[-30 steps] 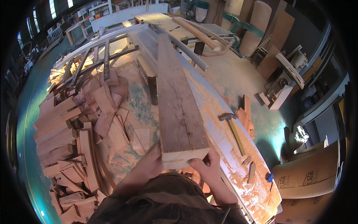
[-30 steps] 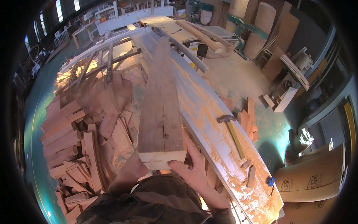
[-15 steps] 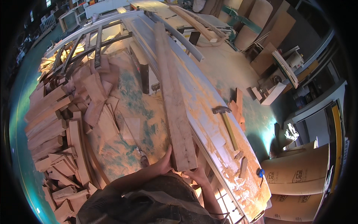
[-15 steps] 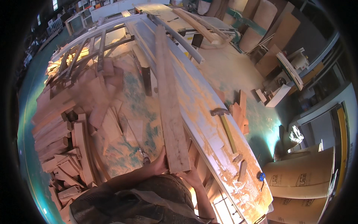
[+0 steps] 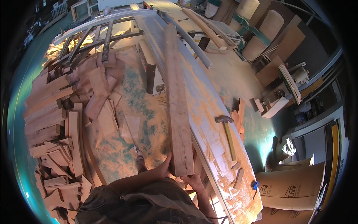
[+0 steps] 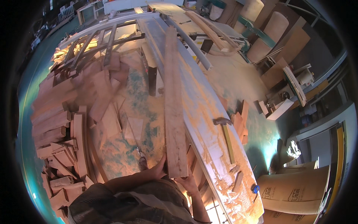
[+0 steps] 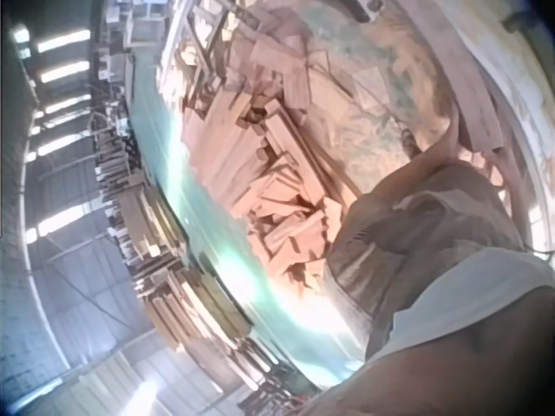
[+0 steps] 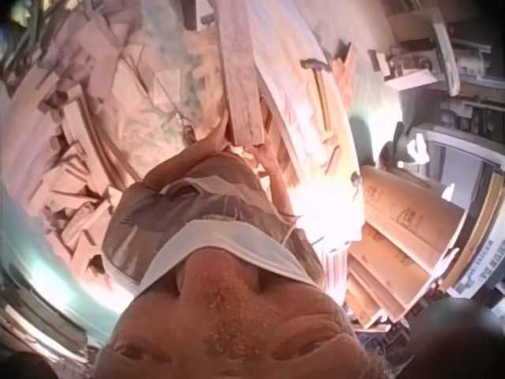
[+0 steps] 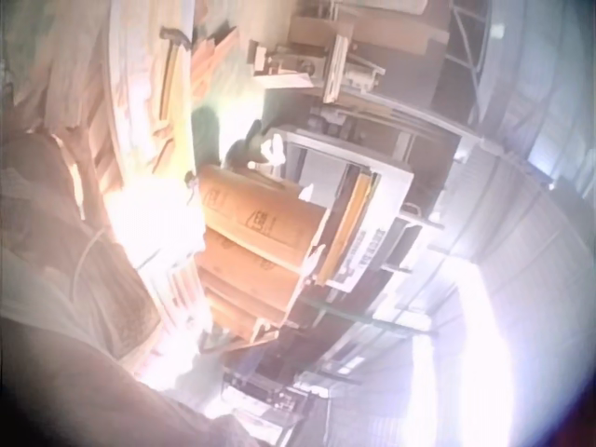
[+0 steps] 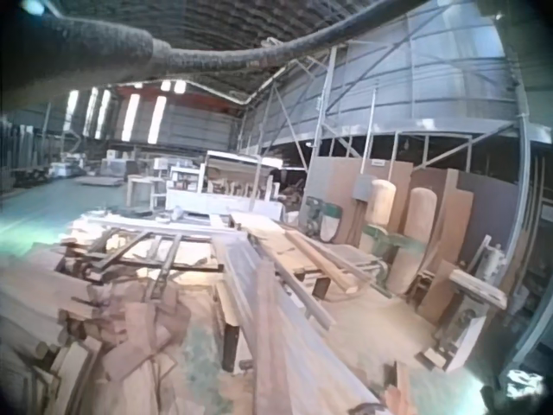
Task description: The person measures a long wooden plank with a tape measure and marks it with a pencil. They then pick up a smaller piece of wood, inspect it, and place it on the workbench.
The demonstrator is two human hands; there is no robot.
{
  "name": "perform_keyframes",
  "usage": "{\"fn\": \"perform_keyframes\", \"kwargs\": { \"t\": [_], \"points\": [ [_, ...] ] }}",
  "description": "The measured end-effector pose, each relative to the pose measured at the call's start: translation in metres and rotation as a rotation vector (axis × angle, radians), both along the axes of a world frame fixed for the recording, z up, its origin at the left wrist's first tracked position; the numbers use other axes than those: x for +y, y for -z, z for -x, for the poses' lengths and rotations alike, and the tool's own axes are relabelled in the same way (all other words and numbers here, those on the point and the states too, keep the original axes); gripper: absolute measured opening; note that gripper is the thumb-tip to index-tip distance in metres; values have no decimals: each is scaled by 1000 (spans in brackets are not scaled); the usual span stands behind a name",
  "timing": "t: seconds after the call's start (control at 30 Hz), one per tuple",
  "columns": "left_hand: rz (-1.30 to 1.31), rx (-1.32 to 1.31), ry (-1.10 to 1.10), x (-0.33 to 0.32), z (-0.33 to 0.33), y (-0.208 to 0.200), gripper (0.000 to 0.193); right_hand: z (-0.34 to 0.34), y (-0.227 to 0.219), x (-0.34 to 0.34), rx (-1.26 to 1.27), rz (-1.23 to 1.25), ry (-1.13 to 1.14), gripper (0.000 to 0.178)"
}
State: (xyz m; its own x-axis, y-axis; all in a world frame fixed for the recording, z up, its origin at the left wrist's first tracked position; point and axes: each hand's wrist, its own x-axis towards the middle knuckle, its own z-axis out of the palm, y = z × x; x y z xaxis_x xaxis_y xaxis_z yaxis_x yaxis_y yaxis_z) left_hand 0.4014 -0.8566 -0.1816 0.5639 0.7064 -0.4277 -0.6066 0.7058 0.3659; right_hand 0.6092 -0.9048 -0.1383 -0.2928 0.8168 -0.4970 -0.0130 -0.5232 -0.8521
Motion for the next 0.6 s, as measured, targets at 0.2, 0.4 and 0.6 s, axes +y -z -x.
{"fn": "perform_keyframes", "kwargs": {
  "t": [0.2, 0.4, 0.6],
  "points": [
    [11, -5, 38, 0, 1, 12, 90, -10, 7, 3, -52, -21, -76, 76],
    [24, -72, 79, 5, 8, 8, 89, -8, 2, 1, -13, -80, -47, 73],
    [60, -62, 117, 4, 15, 10, 91, -7, 11, -4, 40, -102, 33, 66]
  ]
}}
